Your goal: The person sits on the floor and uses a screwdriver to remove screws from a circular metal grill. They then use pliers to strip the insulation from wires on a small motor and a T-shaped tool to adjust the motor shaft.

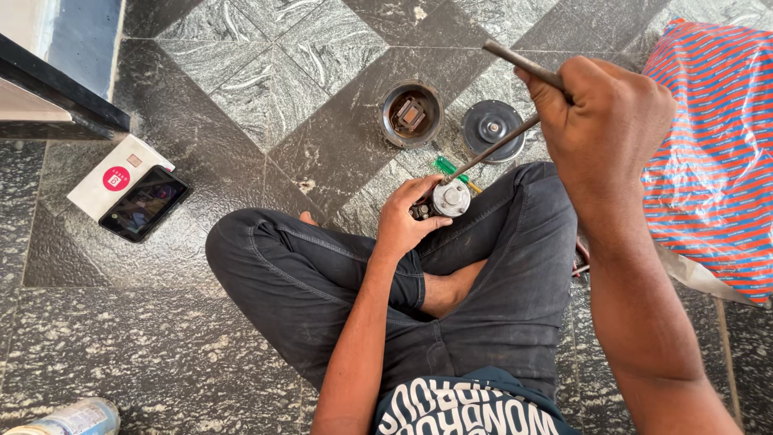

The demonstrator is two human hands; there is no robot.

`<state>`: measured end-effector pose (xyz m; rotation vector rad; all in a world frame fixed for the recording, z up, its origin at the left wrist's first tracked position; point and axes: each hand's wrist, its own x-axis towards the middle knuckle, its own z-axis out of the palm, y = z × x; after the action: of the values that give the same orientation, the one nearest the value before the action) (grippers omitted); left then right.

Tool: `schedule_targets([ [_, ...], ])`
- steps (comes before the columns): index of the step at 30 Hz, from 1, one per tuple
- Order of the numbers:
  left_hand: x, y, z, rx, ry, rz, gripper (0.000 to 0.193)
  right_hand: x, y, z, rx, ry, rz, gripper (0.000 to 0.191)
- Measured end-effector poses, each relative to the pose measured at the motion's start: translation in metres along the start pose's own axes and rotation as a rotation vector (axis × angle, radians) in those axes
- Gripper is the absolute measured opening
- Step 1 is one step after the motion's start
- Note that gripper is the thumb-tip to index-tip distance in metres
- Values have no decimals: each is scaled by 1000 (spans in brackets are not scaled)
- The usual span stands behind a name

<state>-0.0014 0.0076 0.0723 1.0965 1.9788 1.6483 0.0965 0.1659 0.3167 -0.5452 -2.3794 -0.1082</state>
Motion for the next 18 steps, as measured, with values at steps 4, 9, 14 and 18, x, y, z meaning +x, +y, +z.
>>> schedule_targets([
  [4, 1, 1, 0, 46, -22, -14, 88, -1, -6, 0, -171, 53, -10, 51],
  [9, 1, 0, -1, 5, 0, -12, 84, -10, -14, 3, -219, 71, 38, 36],
  [14, 3, -2, -7, -98, 26, 14, 81, -13, -10, 11, -338, 19, 155, 24],
  [18, 4, -1, -6, -106, -3, 18, 79, -10, -11, 14, -287, 4, 89, 28],
])
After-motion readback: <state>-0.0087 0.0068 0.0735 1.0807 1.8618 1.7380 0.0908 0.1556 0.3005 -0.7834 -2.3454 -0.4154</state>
